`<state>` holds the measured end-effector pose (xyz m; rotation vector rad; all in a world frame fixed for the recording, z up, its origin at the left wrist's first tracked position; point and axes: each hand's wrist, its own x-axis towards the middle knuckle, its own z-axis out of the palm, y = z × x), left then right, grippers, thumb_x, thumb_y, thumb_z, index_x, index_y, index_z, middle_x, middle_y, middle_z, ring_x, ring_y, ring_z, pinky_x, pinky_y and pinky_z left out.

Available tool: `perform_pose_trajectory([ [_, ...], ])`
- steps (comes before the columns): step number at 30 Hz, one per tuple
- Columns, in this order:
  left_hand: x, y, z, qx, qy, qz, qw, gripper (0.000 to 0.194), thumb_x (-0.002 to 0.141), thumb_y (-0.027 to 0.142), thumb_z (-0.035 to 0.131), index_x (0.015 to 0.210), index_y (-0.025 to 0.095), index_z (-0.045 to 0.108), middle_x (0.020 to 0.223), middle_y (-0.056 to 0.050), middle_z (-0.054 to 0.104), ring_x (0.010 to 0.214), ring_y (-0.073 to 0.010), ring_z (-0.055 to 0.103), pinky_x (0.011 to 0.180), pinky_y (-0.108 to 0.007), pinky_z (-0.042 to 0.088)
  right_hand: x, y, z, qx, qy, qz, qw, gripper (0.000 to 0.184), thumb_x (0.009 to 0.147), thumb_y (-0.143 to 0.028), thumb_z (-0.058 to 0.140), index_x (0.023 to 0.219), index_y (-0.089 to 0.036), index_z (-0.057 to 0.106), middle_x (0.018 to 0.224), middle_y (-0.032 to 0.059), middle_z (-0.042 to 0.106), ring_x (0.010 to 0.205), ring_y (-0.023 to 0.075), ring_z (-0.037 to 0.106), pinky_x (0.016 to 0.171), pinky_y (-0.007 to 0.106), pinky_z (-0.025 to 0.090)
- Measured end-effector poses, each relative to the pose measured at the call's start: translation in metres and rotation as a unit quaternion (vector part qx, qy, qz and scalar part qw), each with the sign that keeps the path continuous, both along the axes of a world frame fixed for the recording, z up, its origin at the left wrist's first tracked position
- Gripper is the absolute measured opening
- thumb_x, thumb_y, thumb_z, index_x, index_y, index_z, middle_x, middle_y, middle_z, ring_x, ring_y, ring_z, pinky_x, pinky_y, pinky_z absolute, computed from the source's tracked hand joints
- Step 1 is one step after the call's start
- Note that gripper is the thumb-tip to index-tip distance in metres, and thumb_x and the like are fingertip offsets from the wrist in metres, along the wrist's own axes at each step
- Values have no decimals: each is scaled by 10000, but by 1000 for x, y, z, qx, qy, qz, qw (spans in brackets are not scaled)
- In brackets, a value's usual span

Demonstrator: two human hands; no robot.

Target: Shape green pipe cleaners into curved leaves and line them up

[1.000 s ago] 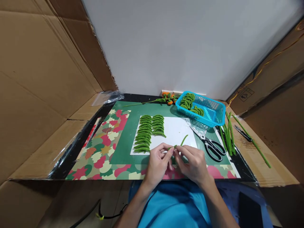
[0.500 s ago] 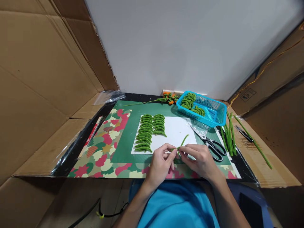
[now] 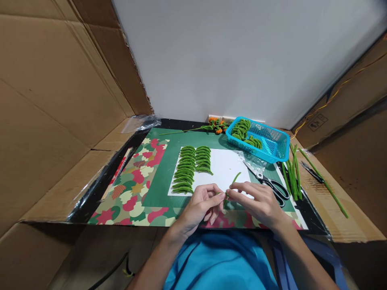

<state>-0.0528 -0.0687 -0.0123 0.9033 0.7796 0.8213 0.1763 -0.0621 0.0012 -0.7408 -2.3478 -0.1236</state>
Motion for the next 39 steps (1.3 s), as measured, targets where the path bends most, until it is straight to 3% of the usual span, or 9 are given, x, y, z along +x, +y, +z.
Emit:
perform_pose_trajectory([
  [15, -4, -4, 16, -137, -136, -105, 976, 325, 862, 340, 865, 816, 173, 591, 605, 61, 488, 411, -19, 293, 359, -144, 242, -5, 12, 27, 181, -91, 114, 972, 318, 1055, -156, 446, 1064, -227, 756, 940, 85, 816, 759, 200, 738, 581, 317, 539],
  [20, -1, -13, 25, -62, -89, -70, 992, 357, 897, 405, 805, 862, 192, 521, 630, 84, 478, 380, -11, 292, 383, -176, 186, -21, 4, 14, -12, 67, 92, 993, 213, 1052, -109, 470, 963, -177, 650, 670, 16, 615, 532, 146, 521, 509, 293, 392],
  [23, -2, -18, 28, 151, 80, -19, 985, 238, 1031, 391, 634, 929, 202, 531, 616, 74, 485, 419, -66, 403, 431, -212, 252, -30, -9, 12, -227, 172, 53, 957, 222, 1073, -201, 507, 885, -184, 624, 694, 0, 575, 563, 122, 491, 528, 263, 369],
  [25, -4, -17, 30, 404, 237, 27, 883, 180, 1087, 261, 505, 935, 190, 571, 660, 25, 545, 534, -119, 507, 514, -256, 335, -33, -14, 13, -397, 245, 26, 884, 326, 1084, -351, 546, 811, -184, 610, 661, -17, 525, 553, 108, 439, 506, 244, 335],
  [29, -9, -7, 30, 762, 396, 56, 510, 251, 1057, 67, 454, 905, 160, 631, 700, -25, 606, 602, -176, 510, 558, -354, 319, -35, -10, 14, -673, 313, 19, 670, 487, 944, -625, 705, 755, -200, 559, 576, -81, 385, 467, 73, 236, 414, 229, 189],
  [31, -11, -3, 28, 789, 417, 53, 448, 226, 1050, 61, 487, 917, 149, 646, 693, -21, 606, 596, -184, 501, 556, -367, 317, -34, -6, 12, -728, 299, 26, 616, 498, 915, -651, 719, 770, -212, 534, 570, -95, 370, 451, 65, 177, 398, 230, 151],
  [33, -12, -2, 25, 752, 411, 44, 513, 242, 1058, 68, 469, 908, 158, 637, 713, -19, 614, 615, -181, 522, 574, -352, 348, -33, -4, 9, -689, 280, 25, 668, 468, 988, -618, 628, 775, -217, 517, 585, -81, 391, 460, 78, 224, 416, 233, 195],
  [37, -11, -8, 22, 433, 316, 14, 844, 187, 1080, 224, 518, 927, 181, 615, 807, -17, 664, 736, -158, 633, 670, -269, 459, -30, -6, 1, -313, 147, 13, 938, 263, 1090, -276, 466, 864, -196, 575, 721, 8, 552, 612, 142, 478, 567, 272, 352],
  [39, -10, -10, 21, 262, 214, -23, 941, 219, 1048, 372, 608, 934, 186, 596, 739, 12, 635, 646, -134, 605, 598, -239, 447, -27, -6, -3, -104, 58, 39, 992, 171, 1043, -141, 473, 942, -189, 603, 750, 33, 599, 631, 163, 515, 591, 293, 368],
])
